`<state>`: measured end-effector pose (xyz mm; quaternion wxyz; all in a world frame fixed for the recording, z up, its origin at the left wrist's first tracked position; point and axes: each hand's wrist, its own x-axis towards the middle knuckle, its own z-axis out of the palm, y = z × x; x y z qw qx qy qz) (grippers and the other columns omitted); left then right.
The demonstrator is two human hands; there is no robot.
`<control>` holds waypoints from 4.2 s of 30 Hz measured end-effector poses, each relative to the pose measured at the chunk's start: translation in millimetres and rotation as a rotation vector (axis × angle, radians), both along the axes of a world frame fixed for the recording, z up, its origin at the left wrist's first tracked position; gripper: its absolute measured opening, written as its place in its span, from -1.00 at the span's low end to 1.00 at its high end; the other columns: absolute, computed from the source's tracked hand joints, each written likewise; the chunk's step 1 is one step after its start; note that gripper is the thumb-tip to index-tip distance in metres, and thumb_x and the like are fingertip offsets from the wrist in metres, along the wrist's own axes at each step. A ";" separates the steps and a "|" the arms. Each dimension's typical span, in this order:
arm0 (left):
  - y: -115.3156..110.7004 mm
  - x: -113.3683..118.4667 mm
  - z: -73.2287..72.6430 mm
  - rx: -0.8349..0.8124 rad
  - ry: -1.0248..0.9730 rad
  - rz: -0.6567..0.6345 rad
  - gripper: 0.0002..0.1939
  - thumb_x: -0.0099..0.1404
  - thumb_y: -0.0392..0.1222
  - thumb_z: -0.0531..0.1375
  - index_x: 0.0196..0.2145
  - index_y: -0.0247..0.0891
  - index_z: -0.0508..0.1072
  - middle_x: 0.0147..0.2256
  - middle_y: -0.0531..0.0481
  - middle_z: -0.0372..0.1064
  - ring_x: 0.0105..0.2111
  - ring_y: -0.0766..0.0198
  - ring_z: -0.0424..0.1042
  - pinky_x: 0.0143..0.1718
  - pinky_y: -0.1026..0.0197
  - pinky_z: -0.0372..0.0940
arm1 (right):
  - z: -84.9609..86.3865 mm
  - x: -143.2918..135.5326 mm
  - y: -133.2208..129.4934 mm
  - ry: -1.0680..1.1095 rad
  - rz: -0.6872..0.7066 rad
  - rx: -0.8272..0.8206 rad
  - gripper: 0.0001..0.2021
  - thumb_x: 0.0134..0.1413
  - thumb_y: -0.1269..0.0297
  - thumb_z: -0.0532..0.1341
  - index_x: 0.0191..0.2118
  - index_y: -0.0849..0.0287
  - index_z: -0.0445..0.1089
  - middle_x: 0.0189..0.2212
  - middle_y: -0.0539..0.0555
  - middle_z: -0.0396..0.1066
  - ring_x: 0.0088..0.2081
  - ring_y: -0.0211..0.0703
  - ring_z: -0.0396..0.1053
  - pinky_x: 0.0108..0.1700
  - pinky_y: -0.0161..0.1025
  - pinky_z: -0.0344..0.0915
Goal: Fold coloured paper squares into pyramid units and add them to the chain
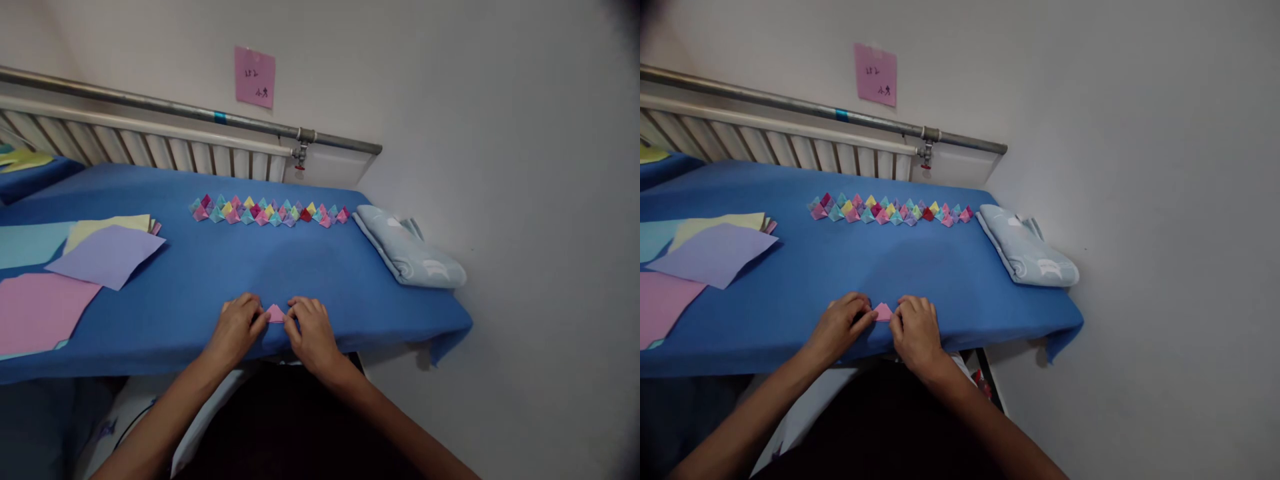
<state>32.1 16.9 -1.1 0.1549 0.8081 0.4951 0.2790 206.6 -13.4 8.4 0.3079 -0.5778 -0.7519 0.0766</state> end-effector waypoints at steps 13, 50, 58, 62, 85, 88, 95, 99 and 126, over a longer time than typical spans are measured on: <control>4.6 -2.5 0.8 0.011 0.098 -0.013 -0.79 0.31 -0.13 0.10 -0.45 -0.24 0.36 -0.36 0.00 0.40 -0.32 0.21 0.38 -0.25 0.12 0.17 | 0.5 0.1 -0.3 0.058 -0.013 -0.015 -0.87 0.06 0.46 0.13 -0.46 0.13 0.28 -0.17 0.12 0.42 -0.10 -0.05 0.30 -0.06 -0.08 0.19; -3.6 -9.9 -1.7 0.403 0.272 -0.255 -0.71 0.35 -0.33 0.02 -0.11 -0.08 0.45 -0.21 -0.04 0.44 -0.23 0.18 0.34 -0.13 0.03 0.11 | -0.5 8.7 5.9 0.014 -0.013 -0.120 -0.91 0.07 0.42 0.19 -0.43 0.12 0.33 -0.12 0.03 0.42 -0.10 -0.09 0.28 -0.14 -0.16 0.08; -25.2 -27.3 -3.1 0.397 0.317 -0.189 -0.48 0.24 -0.50 -0.01 0.07 -0.06 0.35 -0.04 -0.07 0.43 -0.10 0.07 0.33 -0.05 -0.04 0.09 | 1.6 8.9 5.7 0.031 -0.007 -0.119 -0.89 0.06 0.43 0.20 -0.45 0.12 0.33 -0.12 0.04 0.43 -0.11 -0.07 0.28 -0.13 -0.14 0.09; -30.5 -25.6 -3.2 0.420 0.331 -0.156 -0.52 0.23 -0.51 0.00 0.02 -0.15 0.39 -0.06 -0.09 0.45 -0.11 0.05 0.34 -0.08 -0.03 0.10 | 3.8 9.4 4.5 0.017 0.016 -0.122 -0.90 0.06 0.45 0.22 -0.36 0.09 0.39 -0.13 0.03 0.43 -0.14 -0.07 0.28 -0.14 -0.13 0.10; -28.6 -17.0 -8.9 0.313 0.070 -0.001 -0.66 0.27 -0.46 -0.01 -0.13 -0.25 0.46 -0.09 -0.15 0.43 -0.15 0.09 0.37 -0.17 0.01 0.27 | 50.6 4.9 32.6 -0.652 0.519 -0.040 -0.83 0.22 0.27 0.14 -0.35 0.20 0.41 -0.34 0.08 0.44 -0.26 -0.11 0.16 -0.22 -0.15 -0.09; -25.3 -20.8 -11.3 0.285 -0.013 0.034 -0.68 0.27 -0.44 0.01 -0.12 -0.26 0.46 -0.08 -0.16 0.42 -0.11 0.09 0.36 -0.12 -0.02 0.29 | 49.8 6.5 34.8 -0.686 0.548 0.002 -0.83 0.22 0.28 0.13 -0.34 0.21 0.42 -0.36 0.09 0.45 -0.27 -0.12 0.16 -0.22 -0.15 -0.10; -27.4 -25.2 -11.1 0.226 -0.186 0.131 -0.68 0.26 -0.38 0.01 -0.13 -0.22 0.48 -0.08 -0.12 0.41 -0.07 0.12 0.38 -0.03 -0.02 0.31 | 42.9 3.8 31.8 -0.689 0.506 0.094 -0.85 0.19 0.31 0.15 -0.35 0.23 0.41 -0.40 0.11 0.44 -0.29 -0.10 0.19 -0.23 -0.15 -0.07; -30.0 -22.5 -6.2 0.157 -0.273 0.184 -0.69 0.27 -0.32 0.00 -0.12 -0.24 0.47 -0.08 -0.14 0.41 -0.06 0.14 0.40 -0.01 0.00 0.31 | 36.9 -4.0 26.7 -0.670 0.398 0.133 -0.88 0.18 0.35 0.16 -0.34 0.26 0.40 -0.41 0.14 0.45 -0.29 -0.07 0.22 -0.22 -0.13 -0.05; -10.0 24.5 28.9 -0.314 -0.648 0.332 -0.67 0.19 -0.06 0.06 -0.16 -0.27 0.40 -0.26 -0.16 0.52 -0.23 0.07 0.50 -0.18 0.07 0.31 | 32.9 -29.5 26.0 -0.133 0.174 0.125 -0.86 0.20 0.49 0.04 -0.29 0.19 0.32 -0.36 0.08 0.40 -0.32 -0.17 0.34 -0.25 -0.28 0.24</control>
